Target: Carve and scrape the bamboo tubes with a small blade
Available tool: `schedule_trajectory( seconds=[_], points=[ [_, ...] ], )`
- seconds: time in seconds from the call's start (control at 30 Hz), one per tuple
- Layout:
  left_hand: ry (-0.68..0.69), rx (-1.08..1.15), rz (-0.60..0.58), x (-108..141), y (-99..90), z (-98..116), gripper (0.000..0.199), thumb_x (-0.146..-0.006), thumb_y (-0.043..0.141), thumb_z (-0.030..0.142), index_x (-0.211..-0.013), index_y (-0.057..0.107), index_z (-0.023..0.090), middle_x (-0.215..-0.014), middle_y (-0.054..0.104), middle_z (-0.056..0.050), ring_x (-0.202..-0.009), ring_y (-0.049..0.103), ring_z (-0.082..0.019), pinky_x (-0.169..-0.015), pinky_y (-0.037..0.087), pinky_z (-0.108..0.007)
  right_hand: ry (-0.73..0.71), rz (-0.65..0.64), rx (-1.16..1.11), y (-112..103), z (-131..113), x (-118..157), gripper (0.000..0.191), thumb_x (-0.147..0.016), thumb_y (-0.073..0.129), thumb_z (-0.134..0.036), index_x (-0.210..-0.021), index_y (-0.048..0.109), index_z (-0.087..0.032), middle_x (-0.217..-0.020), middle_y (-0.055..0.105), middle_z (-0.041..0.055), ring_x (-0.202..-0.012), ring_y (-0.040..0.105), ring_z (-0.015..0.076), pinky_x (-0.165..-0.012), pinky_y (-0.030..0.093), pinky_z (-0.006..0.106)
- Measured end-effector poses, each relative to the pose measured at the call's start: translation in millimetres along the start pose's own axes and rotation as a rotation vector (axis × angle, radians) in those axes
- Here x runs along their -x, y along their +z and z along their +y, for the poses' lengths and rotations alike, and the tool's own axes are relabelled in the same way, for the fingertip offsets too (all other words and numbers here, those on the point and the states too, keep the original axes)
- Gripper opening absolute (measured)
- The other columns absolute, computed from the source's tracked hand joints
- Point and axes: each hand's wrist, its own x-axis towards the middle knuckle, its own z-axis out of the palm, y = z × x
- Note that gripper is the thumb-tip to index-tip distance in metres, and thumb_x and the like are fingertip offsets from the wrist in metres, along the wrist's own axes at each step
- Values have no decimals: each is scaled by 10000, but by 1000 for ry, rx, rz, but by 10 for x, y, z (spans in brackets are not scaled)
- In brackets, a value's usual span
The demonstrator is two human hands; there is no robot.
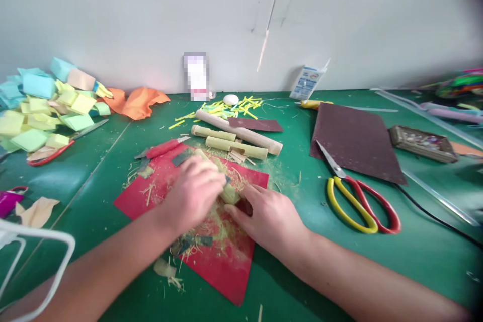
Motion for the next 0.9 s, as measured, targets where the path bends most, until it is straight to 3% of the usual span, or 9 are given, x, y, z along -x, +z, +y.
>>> schedule_trajectory(
  seconds=[0.2,0.33,0.5,0.7,0.9],
  points=[
    [-45,-19,42,30,-15,123,146,-908,554,164,-949,686,210,-964,733,-4,-989,588,-203,-971,369,-441,63,19,-106,31,54,-10,306,-750,678,-444,-618,531,-210,-594,593,-30,-527,491,114,-500,258,247],
    [51,53,-32,37,-11,199,194,-912,522,130,-1025,671,183,-1041,719,-26,-1046,577,-197,-1030,338,-435,50,8,-128,32,56,-3,301,-783,652,-436,-627,534,-207,-606,597,-27,-537,493,111,-516,277,247],
    [-17,-6,35,13,-12,184,149,-907,557,149,-970,680,203,-970,733,2,-991,584,-199,-1000,348,-444,26,6,-110,18,43,9,308,-803,632,-441,-635,525,-206,-631,602,-23,-559,504,120,-528,275,253],
    [43,92,-20,30,-11,235,182,-914,541,134,-1028,671,189,-1037,722,-18,-1033,573,-190,-1012,354,-421,41,50,-138,32,49,-10,259,-758,665,-412,-695,516,-210,-668,584,-22,-580,512,126,-533,300,249],
    [-29,-27,42,22,1,210,158,-910,553,154,-989,679,209,-982,734,9,-1016,582,-200,-1028,313,-457,32,60,-131,36,62,-20,263,-805,622,-391,-669,488,-209,-652,575,-14,-572,498,129,-532,291,257]
  ],
)
